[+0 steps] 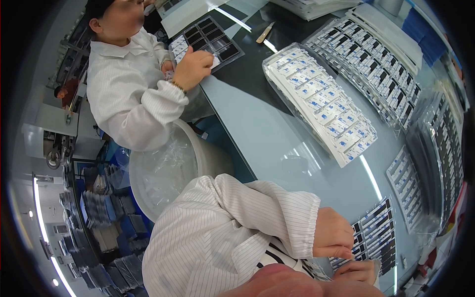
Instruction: The worker is picking and placing small electronic components or adhesive strips at a manufacturing assembly station.
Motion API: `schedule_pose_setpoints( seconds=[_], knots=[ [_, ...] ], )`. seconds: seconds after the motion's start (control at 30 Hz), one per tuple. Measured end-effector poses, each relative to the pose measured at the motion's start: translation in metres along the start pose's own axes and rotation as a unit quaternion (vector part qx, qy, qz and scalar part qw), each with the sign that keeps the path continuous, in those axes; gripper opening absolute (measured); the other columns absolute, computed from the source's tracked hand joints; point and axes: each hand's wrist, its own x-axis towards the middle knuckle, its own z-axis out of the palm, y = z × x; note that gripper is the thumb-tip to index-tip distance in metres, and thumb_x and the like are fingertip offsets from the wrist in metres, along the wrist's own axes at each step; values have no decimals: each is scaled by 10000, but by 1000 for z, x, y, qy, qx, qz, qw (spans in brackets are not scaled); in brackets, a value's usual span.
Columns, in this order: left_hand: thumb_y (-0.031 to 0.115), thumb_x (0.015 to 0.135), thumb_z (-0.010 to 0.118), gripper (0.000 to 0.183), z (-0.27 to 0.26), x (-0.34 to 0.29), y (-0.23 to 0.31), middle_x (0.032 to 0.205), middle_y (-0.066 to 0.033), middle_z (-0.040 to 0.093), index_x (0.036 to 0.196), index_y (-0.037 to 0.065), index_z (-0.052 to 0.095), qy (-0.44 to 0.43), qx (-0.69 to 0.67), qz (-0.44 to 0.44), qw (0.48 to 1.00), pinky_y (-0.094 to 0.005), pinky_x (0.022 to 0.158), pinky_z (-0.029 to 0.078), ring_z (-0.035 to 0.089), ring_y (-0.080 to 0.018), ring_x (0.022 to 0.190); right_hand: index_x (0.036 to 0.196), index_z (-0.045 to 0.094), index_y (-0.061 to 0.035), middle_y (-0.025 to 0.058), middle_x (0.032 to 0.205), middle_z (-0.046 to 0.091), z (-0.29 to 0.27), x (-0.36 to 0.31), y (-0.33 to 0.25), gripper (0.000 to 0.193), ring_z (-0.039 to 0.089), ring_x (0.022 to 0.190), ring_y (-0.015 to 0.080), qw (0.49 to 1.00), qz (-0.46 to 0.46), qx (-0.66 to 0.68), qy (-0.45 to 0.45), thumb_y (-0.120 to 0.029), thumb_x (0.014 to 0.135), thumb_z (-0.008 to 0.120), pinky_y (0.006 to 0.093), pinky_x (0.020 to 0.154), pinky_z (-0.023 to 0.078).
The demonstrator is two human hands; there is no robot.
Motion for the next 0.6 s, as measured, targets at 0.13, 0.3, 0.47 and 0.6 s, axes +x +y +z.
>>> schedule_pose_setpoints(
  seconds=[0.13,0.3,0.47,0.6],
  knots=[
    [278,933,559,260,2,1,-4,749,-97,589,839,43,617,-3,-6,3,1000,-386,620,482,594,-291,725,852,669,-7,142,879,644,1,0,0,180,647,746,272,1000,1,7,14,-140,730,664,313,625,503],
    [273,935,552,255,-3,-3,-1,757,-101,590,849,41,613,-5,-5,5,1000,-387,630,482,593,-294,730,830,670,-12,133,875,648,3,6,-10,168,650,731,265,1000,6,-11,20,-137,717,672,306,618,503],
    [268,938,547,247,-6,2,0,764,-98,591,858,43,610,-26,-8,-14,1000,-384,636,481,594,-291,737,824,670,-12,124,855,647,1,4,-6,166,653,725,258,1000,1,-2,17,-138,715,673,303,610,502],
    [265,938,549,237,-6,2,-1,764,-91,593,861,49,611,-21,-5,-20,1000,-382,641,480,595,-284,741,826,670,-11,122,850,646,3,1,-3,171,653,722,253,1000,-7,-7,21,-144,719,673,299,605,500]
  ],
)
